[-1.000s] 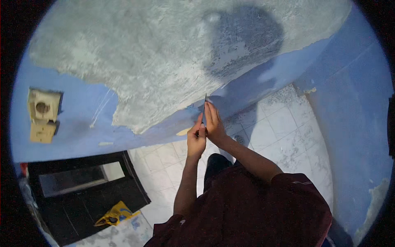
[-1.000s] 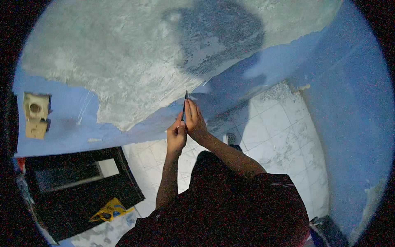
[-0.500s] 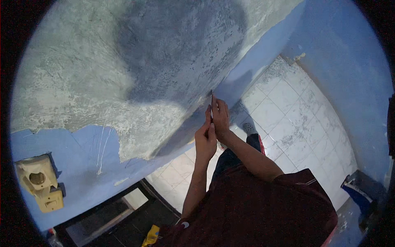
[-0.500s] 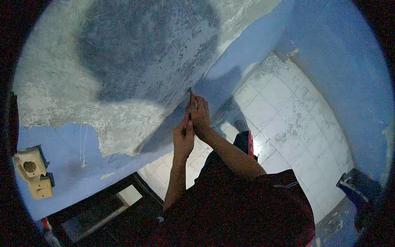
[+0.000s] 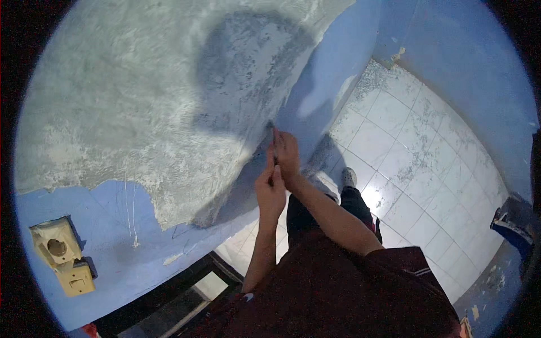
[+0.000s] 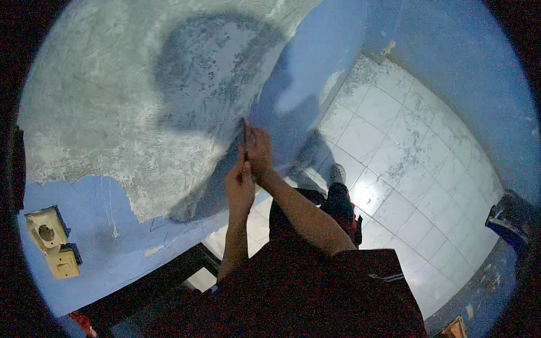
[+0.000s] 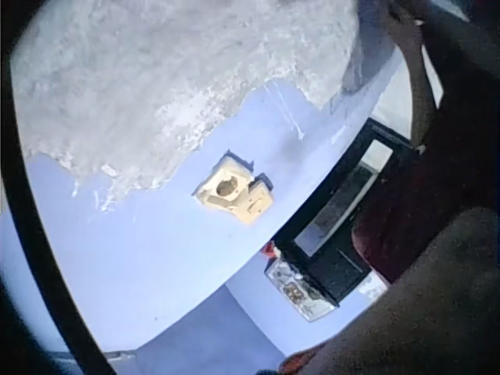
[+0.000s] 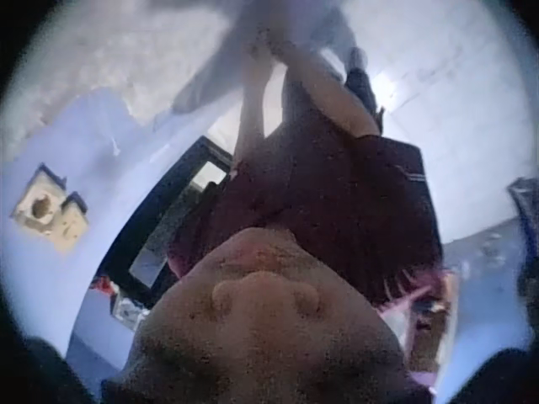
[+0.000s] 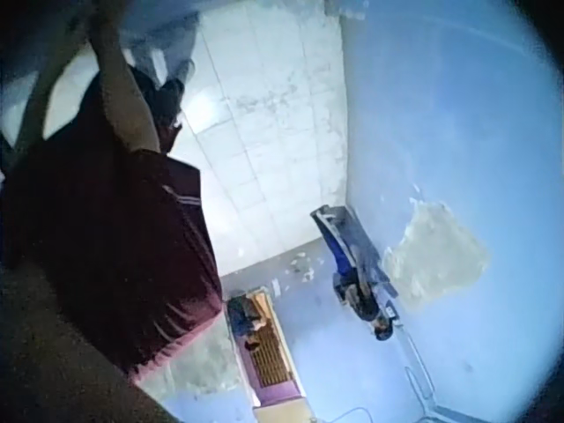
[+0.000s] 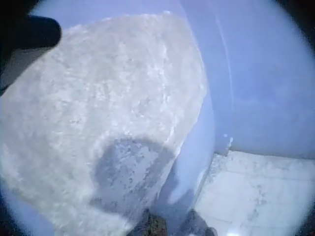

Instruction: The person scrapes old paint or plaster from a blue wall using a putty knife.

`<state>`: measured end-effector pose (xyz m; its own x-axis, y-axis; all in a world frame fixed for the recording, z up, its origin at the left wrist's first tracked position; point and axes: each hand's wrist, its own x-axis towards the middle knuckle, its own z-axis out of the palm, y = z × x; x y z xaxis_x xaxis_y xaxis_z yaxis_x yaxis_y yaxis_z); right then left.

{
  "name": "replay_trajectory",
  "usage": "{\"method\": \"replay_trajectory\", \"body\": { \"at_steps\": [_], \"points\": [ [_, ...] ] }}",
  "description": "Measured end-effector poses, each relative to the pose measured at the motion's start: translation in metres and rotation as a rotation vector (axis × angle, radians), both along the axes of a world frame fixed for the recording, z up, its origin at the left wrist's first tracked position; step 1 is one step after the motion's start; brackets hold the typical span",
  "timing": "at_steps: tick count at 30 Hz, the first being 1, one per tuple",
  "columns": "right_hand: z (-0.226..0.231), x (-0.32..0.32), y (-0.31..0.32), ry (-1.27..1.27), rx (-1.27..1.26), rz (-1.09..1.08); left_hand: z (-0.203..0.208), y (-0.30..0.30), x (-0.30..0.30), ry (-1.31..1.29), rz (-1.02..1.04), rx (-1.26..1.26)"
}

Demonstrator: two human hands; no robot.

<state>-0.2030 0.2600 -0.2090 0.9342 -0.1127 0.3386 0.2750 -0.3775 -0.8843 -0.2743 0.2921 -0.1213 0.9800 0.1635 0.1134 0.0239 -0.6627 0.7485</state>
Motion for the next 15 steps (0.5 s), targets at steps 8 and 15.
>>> {"method": "replay_trajectory", "body": {
  "at_steps": [8, 15],
  "points": [
    [0.011, -0.007, -0.007, -0.131, -0.115, 0.002, 0.034, -0.011, -0.001, 0.286, 0.150, -0.091],
    [0.019, -0.002, -0.016, -0.131, -0.107, 0.062, 0.027, -0.010, 0.000, 0.258, 0.142, -0.133]
  ]
}}
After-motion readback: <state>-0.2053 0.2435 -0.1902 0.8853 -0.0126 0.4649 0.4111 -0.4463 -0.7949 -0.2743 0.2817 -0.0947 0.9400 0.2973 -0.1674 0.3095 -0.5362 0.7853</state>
